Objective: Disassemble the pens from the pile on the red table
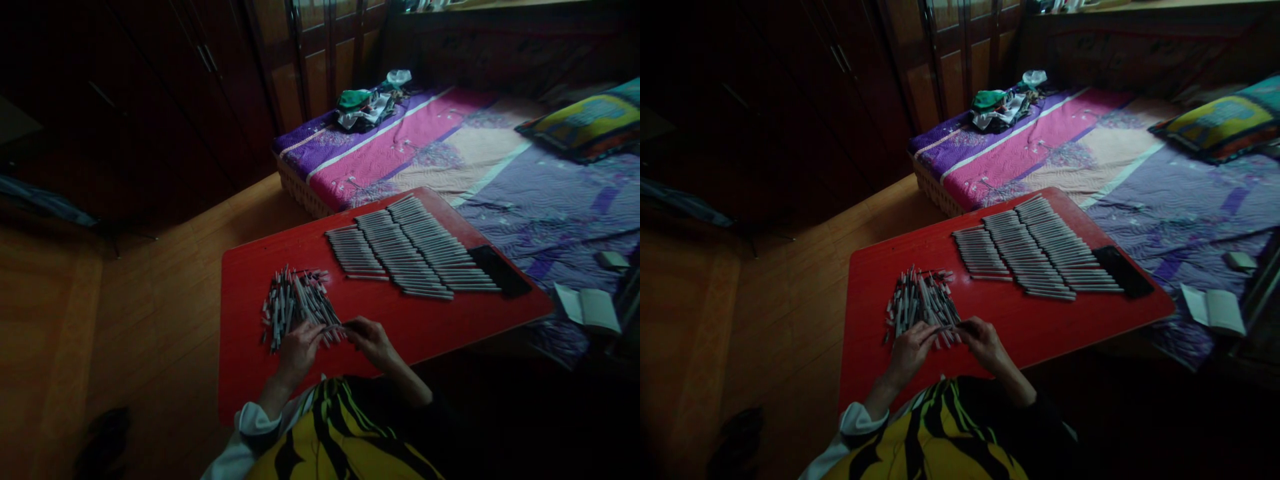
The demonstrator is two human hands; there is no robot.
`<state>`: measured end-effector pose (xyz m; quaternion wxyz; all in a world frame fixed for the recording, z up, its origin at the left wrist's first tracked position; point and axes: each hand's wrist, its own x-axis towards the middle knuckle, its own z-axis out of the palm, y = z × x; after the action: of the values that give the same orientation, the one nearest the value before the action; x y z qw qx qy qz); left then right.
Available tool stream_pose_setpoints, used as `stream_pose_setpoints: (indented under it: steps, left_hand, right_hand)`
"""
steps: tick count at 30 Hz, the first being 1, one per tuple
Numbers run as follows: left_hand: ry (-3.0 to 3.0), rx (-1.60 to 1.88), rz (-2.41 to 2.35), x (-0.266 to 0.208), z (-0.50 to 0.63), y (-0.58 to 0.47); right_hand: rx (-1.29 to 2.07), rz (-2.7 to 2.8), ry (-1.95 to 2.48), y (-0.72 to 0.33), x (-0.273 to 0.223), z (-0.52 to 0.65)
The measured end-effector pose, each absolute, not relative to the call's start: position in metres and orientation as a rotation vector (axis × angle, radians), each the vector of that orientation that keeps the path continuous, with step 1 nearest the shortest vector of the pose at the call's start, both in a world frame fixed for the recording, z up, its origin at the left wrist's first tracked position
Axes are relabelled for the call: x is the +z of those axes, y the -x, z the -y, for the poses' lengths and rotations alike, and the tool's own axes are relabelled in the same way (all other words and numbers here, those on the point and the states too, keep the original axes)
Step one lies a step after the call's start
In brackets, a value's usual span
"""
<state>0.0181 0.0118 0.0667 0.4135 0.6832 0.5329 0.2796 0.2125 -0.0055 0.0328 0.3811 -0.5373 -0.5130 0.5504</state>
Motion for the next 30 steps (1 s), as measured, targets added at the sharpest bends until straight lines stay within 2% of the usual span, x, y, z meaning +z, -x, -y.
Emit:
stream_pose_setpoints:
  steps: [7,22,30]
  left_hand:
    - [-2.082,0.436,-1.353,0.067,-0.009,-0.015]
    - [-2.204,0.376,-1.286,0.073,-0.009,-0.012]
    - [-2.302,0.212,-1.254,0.080,-0.008,-0.015]
  right_hand:
    - [1.365,1.340,1.433,-0.213,0.037,0.008]
    - [1.309,1.405,1.474,-0.213,0.041,0.008]
    - [1.448,1.304,1.455,-0.206,0.042,0.011]
